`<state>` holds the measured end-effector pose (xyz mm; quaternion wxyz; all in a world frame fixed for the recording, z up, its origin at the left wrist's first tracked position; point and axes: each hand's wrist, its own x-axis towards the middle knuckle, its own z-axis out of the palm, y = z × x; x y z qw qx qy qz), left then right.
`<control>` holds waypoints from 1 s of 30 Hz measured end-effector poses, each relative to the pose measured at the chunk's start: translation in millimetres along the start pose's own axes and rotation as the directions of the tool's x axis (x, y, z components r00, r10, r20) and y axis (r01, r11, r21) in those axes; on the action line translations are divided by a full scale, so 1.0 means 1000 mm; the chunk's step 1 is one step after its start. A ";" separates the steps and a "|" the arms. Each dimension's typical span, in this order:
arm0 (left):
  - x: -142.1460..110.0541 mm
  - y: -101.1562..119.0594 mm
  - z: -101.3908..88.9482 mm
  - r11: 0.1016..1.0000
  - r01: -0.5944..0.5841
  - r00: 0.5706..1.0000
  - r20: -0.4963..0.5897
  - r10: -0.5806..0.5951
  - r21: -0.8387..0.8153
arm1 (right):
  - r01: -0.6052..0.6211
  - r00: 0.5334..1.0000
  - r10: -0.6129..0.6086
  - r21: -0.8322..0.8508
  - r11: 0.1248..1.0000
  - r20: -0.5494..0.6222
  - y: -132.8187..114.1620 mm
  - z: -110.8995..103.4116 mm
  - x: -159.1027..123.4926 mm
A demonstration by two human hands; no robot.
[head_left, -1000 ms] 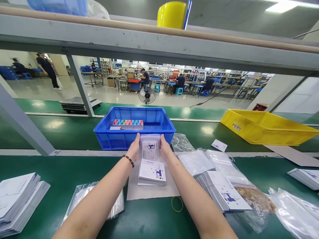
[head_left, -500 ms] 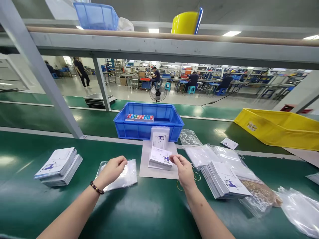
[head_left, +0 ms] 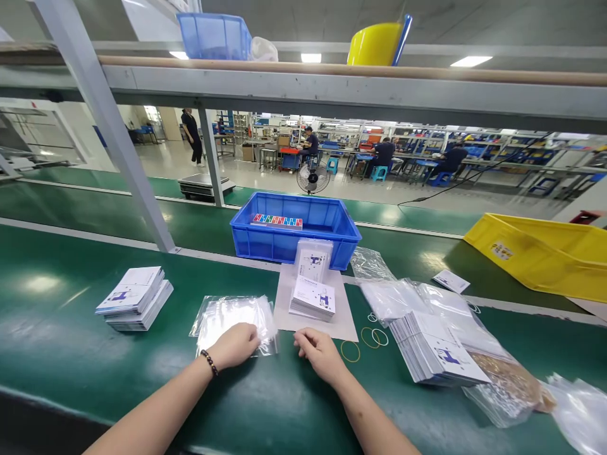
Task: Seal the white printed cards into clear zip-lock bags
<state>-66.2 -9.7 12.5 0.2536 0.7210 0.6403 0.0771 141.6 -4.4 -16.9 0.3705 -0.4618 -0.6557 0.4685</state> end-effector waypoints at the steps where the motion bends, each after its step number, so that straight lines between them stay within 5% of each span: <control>1: -0.002 0.009 0.004 0.999 -0.021 1.000 0.003 0.021 -0.027 | -0.035 0.999 0.035 0.013 0.999 0.014 0.001 0.002 -0.001; 4: -0.004 0.033 0.014 0.990 -0.085 0.996 -0.003 0.085 -0.109 | -0.027 1.000 0.026 -0.054 0.998 -0.016 0.003 0.005 -0.003; 9: 0.010 0.057 0.023 0.909 -0.153 0.987 -0.010 0.162 -0.387 | 0.215 0.961 -0.270 -0.457 0.863 -0.059 0.009 -0.001 -0.006; 12: 0.024 0.063 0.032 0.731 -0.045 0.994 0.040 0.099 -0.681 | 0.255 0.943 -0.333 -0.601 0.757 -0.019 0.014 -0.004 -0.006; 16: 0.034 0.064 0.046 0.608 0.056 0.998 0.064 -0.009 -0.792 | 0.279 0.939 -0.342 -0.636 0.719 0.026 0.011 -0.004 -0.007; 24: 0.030 0.058 0.053 0.621 -0.052 0.999 -0.038 0.037 -0.782 | 0.144 0.979 -0.196 -0.505 0.851 -0.051 -0.008 -0.007 -0.005; 30: 0.023 0.058 0.051 0.720 -0.101 0.994 -0.041 0.100 -0.686 | 0.205 0.955 -0.290 -0.577 0.790 -0.058 0.003 -0.001 -0.004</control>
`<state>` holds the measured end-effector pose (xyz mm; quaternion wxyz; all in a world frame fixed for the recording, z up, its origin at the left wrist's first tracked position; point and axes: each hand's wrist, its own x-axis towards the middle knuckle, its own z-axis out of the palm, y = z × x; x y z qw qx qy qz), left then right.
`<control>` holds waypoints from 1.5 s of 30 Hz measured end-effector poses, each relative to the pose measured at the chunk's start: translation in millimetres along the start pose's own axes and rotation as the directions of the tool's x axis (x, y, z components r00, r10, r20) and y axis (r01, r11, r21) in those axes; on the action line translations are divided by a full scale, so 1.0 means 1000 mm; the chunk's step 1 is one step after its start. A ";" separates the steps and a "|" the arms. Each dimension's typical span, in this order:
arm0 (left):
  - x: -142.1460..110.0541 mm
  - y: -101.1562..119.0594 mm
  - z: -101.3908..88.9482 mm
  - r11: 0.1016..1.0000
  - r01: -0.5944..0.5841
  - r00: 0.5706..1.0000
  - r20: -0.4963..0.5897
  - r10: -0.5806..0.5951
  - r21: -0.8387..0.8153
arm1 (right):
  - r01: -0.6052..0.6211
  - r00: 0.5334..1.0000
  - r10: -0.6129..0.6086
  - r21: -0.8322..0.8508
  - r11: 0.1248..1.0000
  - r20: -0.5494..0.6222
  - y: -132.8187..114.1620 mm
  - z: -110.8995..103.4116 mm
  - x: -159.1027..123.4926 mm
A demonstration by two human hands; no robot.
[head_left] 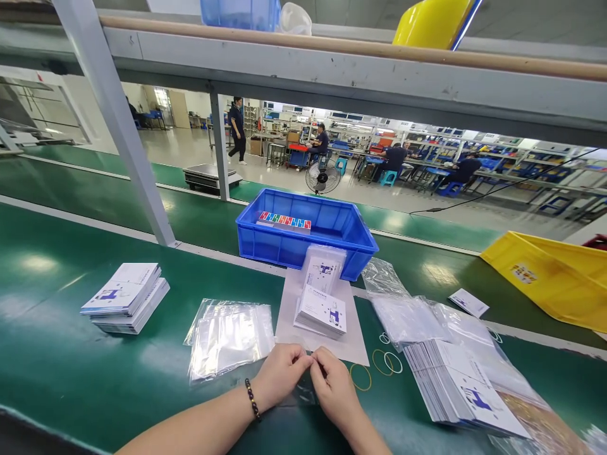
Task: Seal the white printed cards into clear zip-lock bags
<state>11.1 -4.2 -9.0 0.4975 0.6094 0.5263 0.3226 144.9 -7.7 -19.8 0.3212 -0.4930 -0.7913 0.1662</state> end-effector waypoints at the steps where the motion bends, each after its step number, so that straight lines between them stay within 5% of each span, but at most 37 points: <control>1: -0.001 0.001 0.000 0.999 -0.008 1.000 -0.007 0.008 0.032 | 0.010 1.000 -0.012 -0.046 0.999 -0.028 0.001 0.002 0.000; 7: 0.001 0.003 0.000 1.000 0.004 1.000 0.004 -0.004 0.019 | 0.043 0.967 -0.104 -0.250 0.967 -0.233 0.005 0.002 0.003; 13: 0.008 0.005 -0.017 0.960 0.202 0.978 -0.005 -0.207 -0.196 | 0.237 0.966 -0.250 -0.165 0.957 -0.060 -0.006 -0.010 0.001; 16: 0.004 0.011 -0.030 0.993 -0.116 0.988 -0.104 0.113 -0.020 | 0.175 0.983 -0.177 0.029 0.984 0.057 -0.003 -0.020 0.002; 18: -0.001 0.015 -0.036 0.908 -0.385 0.920 -0.013 0.392 0.165 | 0.085 0.981 -0.115 0.187 0.979 0.153 0.000 -0.029 0.004; 20: -0.004 0.018 -0.041 0.839 -0.469 0.882 0.189 0.431 0.276 | -0.008 0.962 -0.071 0.290 0.957 0.262 0.004 -0.039 0.005; 22: -0.005 0.020 -0.044 0.835 -0.419 0.899 0.289 0.328 0.356 | -0.057 0.946 -0.056 0.333 0.941 0.320 0.007 -0.047 0.006; 24: -0.004 0.021 -0.046 0.858 -0.332 0.933 0.272 0.237 0.392 | -0.037 0.963 -0.053 0.324 0.945 0.265 0.011 -0.050 0.006; 27: -0.002 0.021 -0.047 0.910 -0.242 0.950 0.272 0.152 0.337 | 0.010 1.000 -0.013 0.185 0.983 0.017 0.020 -0.045 0.009; 30: -0.001 0.019 -0.044 0.951 -0.186 0.941 0.322 0.101 0.245 | -0.111 0.987 0.116 0.050 0.993 -0.111 0.035 -0.032 0.013; 34: -0.002 0.017 -0.040 0.982 -0.119 0.934 0.353 0.060 0.147 | -0.414 0.887 0.440 0.179 0.892 -0.141 0.057 -0.021 0.018; 36: -0.002 0.015 -0.038 0.987 -0.100 0.930 0.364 0.048 0.126 | -0.468 0.840 0.530 0.338 0.817 -0.117 0.064 -0.020 0.020; 39: -0.002 0.013 -0.035 0.985 -0.100 0.925 0.378 0.040 0.143 | -0.426 0.810 0.572 0.541 0.726 -0.130 0.069 -0.022 0.020; 45: 0.000 0.010 -0.029 0.976 -0.142 0.917 0.394 0.066 0.165 | -0.198 0.662 0.651 0.750 0.631 -0.372 0.065 -0.033 0.020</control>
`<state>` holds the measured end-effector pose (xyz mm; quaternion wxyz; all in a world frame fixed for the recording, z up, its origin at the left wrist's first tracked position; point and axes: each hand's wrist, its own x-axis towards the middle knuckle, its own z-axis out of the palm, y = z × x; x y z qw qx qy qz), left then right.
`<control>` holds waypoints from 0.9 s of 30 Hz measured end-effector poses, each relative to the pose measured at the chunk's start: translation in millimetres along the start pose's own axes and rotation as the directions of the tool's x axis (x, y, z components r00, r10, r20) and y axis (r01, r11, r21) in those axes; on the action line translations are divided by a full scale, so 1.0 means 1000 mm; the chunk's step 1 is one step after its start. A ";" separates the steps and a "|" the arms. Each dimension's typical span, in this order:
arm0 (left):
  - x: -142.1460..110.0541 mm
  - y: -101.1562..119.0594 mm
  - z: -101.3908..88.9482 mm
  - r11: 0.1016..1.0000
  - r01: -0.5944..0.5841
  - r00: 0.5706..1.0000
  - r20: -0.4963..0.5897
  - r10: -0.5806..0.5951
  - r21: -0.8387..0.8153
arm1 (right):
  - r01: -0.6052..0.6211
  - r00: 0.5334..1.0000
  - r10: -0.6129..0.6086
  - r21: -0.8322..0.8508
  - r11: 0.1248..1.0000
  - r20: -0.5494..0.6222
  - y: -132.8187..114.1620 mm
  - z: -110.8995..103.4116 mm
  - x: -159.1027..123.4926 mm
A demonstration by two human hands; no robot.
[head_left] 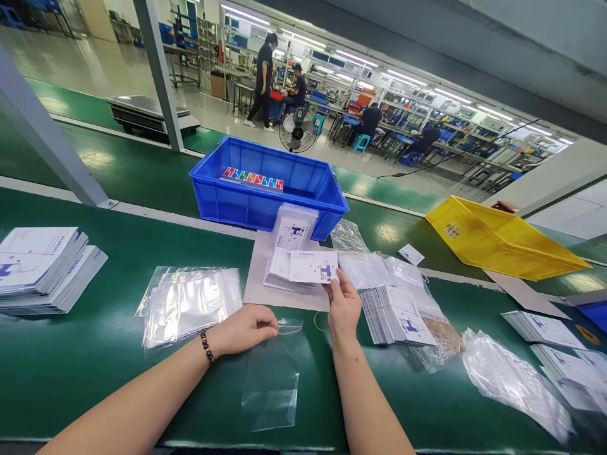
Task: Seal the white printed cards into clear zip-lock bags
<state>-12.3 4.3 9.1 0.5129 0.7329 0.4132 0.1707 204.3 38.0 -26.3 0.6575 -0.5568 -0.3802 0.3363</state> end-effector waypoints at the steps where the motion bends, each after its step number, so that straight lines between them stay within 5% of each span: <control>1: 0.001 -0.001 0.000 1.000 -0.005 1.000 0.002 0.005 -0.007 | -0.013 1.000 0.012 0.043 0.999 0.016 -0.003 -0.001 0.000; 9: 0.004 -0.007 0.000 0.986 -0.013 0.994 -0.112 -0.006 -0.166 | -0.097 0.910 0.129 -0.101 0.990 0.395 -0.024 -0.006 -0.009; 11: 0.005 -0.007 0.003 0.978 -0.015 0.991 -0.133 -0.013 -0.207 | -0.049 0.807 0.160 -0.206 0.977 0.569 -0.030 -0.005 -0.014; 15: 0.005 -0.008 0.010 0.964 -0.069 0.978 -0.208 0.015 -0.256 | 0.085 0.465 0.233 -0.305 0.948 0.854 -0.039 0.001 -0.023; 17: 0.005 -0.008 0.011 0.957 -0.072 0.972 -0.234 0.005 -0.280 | 0.074 0.390 0.275 -0.328 0.942 0.879 -0.040 0.003 -0.026; 19: 0.005 -0.010 0.011 0.936 -0.021 0.975 -0.216 -0.059 -0.351 | 0.051 0.390 0.298 -0.344 0.938 0.871 -0.039 0.003 -0.028; 23: 0.005 -0.009 0.008 0.866 0.143 0.974 -0.089 -0.209 -0.479 | 0.038 0.466 0.293 -0.350 0.936 0.835 -0.038 0.003 -0.029; 27: 0.005 -0.006 0.011 0.895 0.122 0.955 -0.194 -0.224 -0.429 | 0.075 0.527 0.273 -0.364 0.928 0.805 -0.040 0.004 -0.030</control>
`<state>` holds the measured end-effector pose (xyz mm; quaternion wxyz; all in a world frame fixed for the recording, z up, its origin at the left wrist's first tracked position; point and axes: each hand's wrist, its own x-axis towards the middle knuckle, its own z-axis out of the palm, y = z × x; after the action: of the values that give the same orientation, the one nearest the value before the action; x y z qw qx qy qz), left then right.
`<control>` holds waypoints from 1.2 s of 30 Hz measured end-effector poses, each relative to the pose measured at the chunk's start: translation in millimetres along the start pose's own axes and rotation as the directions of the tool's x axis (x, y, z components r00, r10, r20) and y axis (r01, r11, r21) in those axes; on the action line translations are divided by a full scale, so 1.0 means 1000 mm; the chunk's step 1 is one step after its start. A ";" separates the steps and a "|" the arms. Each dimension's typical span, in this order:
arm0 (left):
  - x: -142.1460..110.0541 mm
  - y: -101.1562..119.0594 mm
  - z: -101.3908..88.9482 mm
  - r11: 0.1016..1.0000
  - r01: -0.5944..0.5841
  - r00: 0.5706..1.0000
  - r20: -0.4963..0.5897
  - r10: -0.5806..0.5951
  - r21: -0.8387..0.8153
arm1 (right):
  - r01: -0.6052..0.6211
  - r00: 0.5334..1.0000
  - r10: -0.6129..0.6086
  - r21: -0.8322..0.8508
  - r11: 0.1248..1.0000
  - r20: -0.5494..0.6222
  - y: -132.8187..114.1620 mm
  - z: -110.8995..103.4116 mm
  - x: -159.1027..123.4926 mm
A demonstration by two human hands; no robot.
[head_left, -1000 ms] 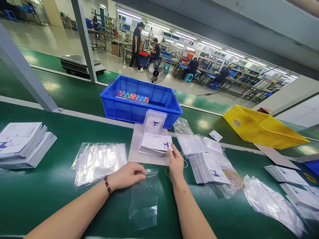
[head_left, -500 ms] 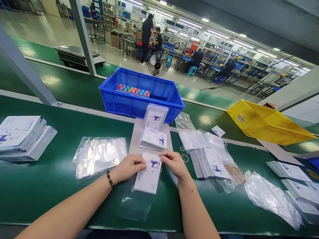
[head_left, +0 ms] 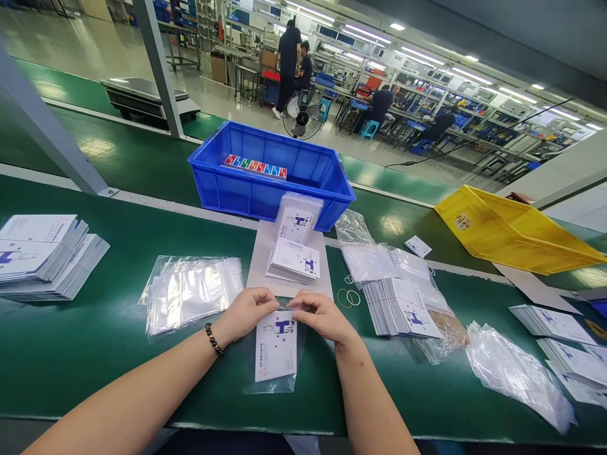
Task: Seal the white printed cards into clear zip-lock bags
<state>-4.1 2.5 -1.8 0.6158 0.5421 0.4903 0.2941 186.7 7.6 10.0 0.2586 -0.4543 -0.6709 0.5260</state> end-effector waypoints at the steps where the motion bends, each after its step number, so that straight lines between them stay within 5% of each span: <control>1: 0.000 0.000 0.002 1.000 -0.026 0.999 -0.047 0.027 0.010 | 0.007 1.000 -0.007 -0.025 1.000 0.007 -0.001 0.000 0.000; 6: -0.001 -0.002 0.010 0.996 -0.079 0.982 -0.169 0.085 0.042 | 0.055 0.992 -0.046 -0.071 0.996 0.120 -0.004 0.001 -0.001; 12: -0.002 0.002 0.001 1.000 -0.022 1.000 -0.016 0.022 -0.019 | 0.010 1.000 -0.010 0.007 1.000 0.022 0.000 0.000 -0.002; 17: -0.002 0.003 -0.002 0.997 -0.050 0.998 -0.039 0.052 0.050 | -0.055 0.997 0.060 0.101 0.993 -0.052 0.000 0.006 0.001; 28: 0.000 -0.002 0.002 0.987 -0.101 0.994 0.052 0.095 0.126 | 0.000 0.996 -0.011 -0.126 0.992 -0.091 -0.007 0.021 0.004; 32: -0.005 0.004 0.004 0.954 -0.152 0.987 0.082 0.135 0.260 | 0.045 0.996 -0.057 -0.172 0.984 -0.068 -0.007 0.023 0.003; 36: -0.016 0.024 -0.012 0.800 -0.218 0.969 0.027 0.245 0.559 | 0.093 0.989 -0.113 -0.204 0.975 -0.091 -0.005 0.019 0.003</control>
<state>-16.8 -2.0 26.4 0.3785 0.7467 0.4991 0.2238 167.7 0.9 8.5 0.2727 -0.4685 -0.7288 0.4182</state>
